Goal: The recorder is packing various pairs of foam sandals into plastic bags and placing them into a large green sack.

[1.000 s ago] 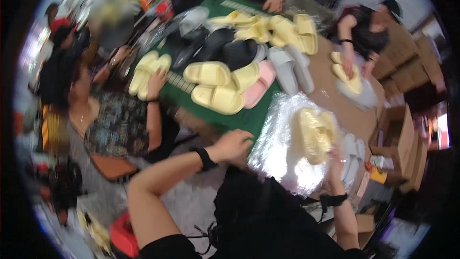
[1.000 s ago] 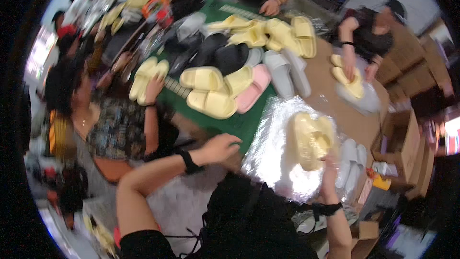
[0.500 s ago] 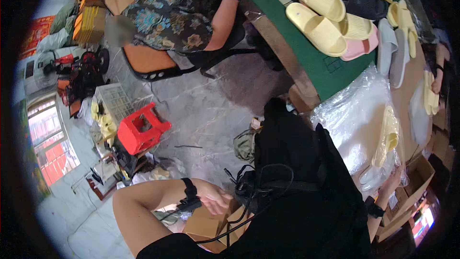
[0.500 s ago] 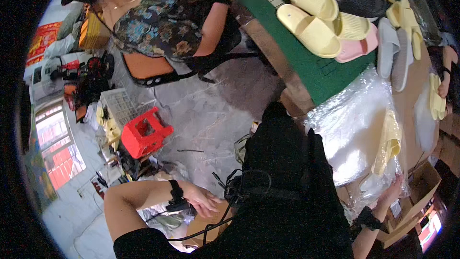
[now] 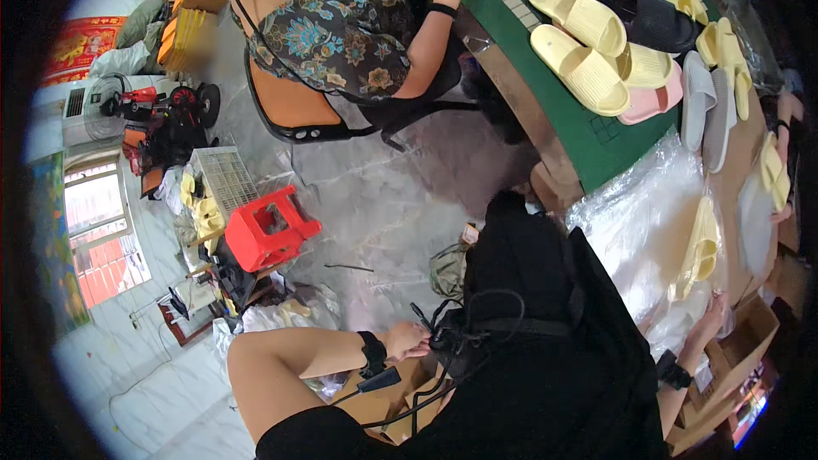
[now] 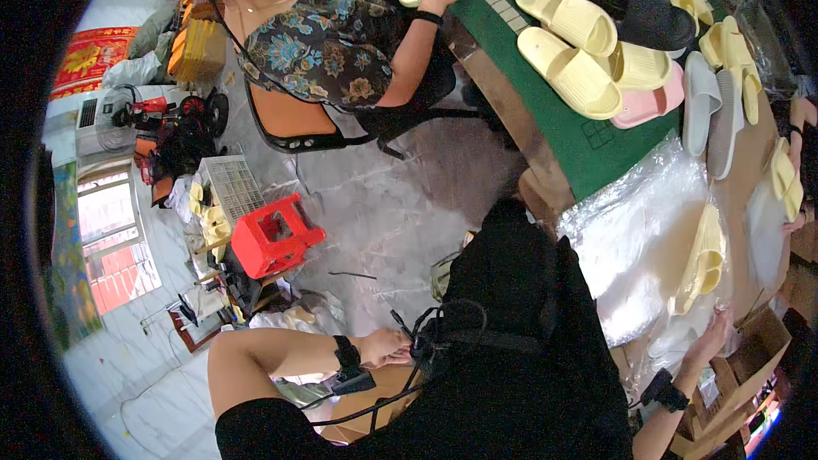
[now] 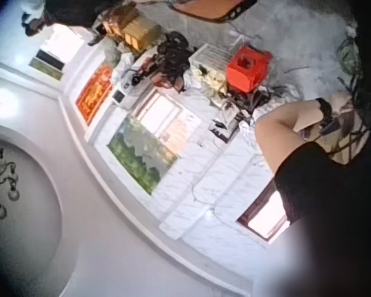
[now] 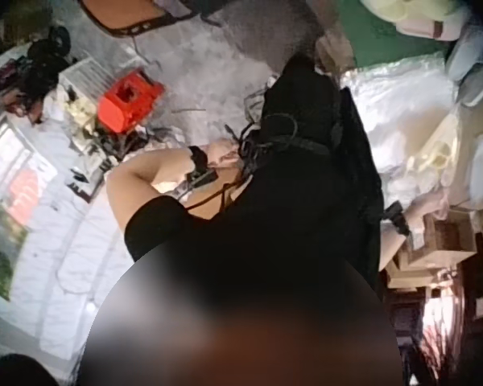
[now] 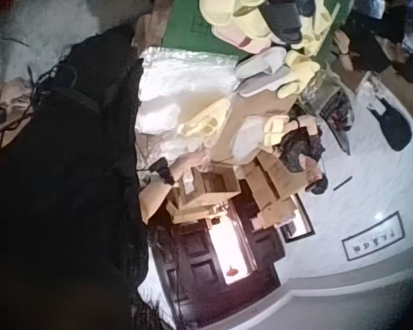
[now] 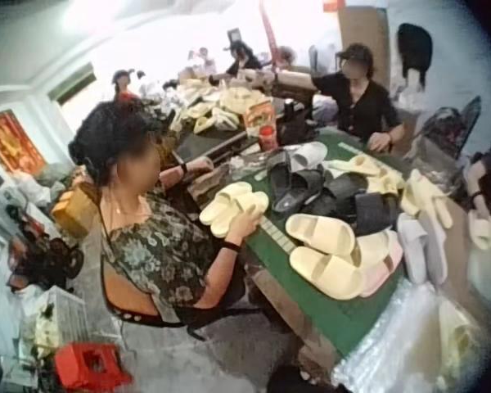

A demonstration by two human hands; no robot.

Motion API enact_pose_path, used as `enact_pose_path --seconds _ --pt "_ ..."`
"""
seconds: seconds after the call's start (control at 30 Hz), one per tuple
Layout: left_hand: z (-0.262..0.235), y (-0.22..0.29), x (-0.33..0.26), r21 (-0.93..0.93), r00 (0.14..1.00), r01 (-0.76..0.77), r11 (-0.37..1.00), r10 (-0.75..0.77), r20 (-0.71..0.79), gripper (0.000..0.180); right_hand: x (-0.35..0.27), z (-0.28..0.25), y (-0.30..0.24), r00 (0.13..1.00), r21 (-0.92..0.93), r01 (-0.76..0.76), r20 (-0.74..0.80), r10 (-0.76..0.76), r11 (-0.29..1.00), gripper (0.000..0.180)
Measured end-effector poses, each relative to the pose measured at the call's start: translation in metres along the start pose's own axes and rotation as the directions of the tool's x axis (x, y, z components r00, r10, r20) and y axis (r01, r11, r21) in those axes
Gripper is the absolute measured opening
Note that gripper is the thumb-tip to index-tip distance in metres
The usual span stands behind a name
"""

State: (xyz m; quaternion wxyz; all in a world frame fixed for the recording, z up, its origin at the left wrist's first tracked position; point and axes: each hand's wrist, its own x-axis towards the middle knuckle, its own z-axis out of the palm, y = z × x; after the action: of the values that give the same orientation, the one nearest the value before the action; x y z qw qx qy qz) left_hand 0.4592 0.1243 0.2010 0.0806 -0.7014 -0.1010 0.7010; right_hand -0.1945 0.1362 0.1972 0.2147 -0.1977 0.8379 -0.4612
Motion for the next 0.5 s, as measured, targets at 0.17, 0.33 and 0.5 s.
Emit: enact_pose_path --seconds 0.17,0.33,0.5 --pt "-0.014 0.01 -0.004 -0.043 0.993 0.052 0.998 -0.048 0.107 0.014 -0.014 0.005 0.0 1.0 -0.04 0.001 -0.008 -0.002 0.999 0.048" --pt "-0.03 0.008 0.001 -0.219 0.949 0.08 0.972 -0.007 0.314 0.013 -0.007 -0.025 0.032 1.0 -0.107 0.003 0.009 -0.002 0.994 0.047" --pt "-0.018 0.014 -0.009 -0.085 0.989 0.037 0.996 -0.024 0.148 0.01 -0.016 -0.011 0.032 0.999 -0.069 0.003 -0.039 -0.006 0.998 0.046"
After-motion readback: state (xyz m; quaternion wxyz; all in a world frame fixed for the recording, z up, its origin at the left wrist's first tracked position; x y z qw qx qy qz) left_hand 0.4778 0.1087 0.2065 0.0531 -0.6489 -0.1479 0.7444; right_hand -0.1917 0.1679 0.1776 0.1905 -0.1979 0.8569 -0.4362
